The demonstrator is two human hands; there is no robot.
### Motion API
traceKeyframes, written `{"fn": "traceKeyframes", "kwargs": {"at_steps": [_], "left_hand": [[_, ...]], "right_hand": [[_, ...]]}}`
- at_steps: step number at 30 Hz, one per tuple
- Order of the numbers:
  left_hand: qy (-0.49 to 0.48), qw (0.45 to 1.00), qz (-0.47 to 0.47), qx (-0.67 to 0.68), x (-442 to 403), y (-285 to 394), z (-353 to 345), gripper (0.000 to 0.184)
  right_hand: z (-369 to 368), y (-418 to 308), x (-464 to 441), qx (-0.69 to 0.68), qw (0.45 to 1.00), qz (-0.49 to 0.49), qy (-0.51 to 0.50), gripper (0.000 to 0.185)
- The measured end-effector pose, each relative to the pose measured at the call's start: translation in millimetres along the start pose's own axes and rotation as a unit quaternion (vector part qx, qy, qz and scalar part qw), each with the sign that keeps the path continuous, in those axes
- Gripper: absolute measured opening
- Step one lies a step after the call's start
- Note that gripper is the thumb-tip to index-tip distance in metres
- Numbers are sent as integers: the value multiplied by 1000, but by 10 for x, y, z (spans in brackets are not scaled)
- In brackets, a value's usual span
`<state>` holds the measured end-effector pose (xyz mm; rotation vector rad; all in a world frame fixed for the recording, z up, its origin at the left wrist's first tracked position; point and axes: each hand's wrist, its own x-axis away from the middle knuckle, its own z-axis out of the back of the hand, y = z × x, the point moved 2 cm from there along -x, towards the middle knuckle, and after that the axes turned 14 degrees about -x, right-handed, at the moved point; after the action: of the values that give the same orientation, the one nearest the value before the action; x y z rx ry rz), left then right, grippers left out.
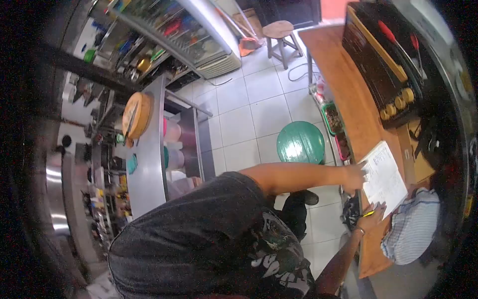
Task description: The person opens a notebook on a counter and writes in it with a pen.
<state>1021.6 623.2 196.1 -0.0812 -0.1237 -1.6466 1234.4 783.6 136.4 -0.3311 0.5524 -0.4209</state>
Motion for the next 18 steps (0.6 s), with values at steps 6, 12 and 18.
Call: {"fn": "traceKeyframes", "kwargs": {"at_steps": [6,12,18], "left_hand": [[126,752,-125,635,2329,977,946,10],[308,683,-239,617,4427,2045,2545,41],[575,712,66,398,5031,2423,2940,22]], "right_hand": [[-38,73,-33,31,999,-29,-29,45],[-101,163,-93,31,999,23,15,48],[-351,625,-119,21,996,77,42,51]]}}
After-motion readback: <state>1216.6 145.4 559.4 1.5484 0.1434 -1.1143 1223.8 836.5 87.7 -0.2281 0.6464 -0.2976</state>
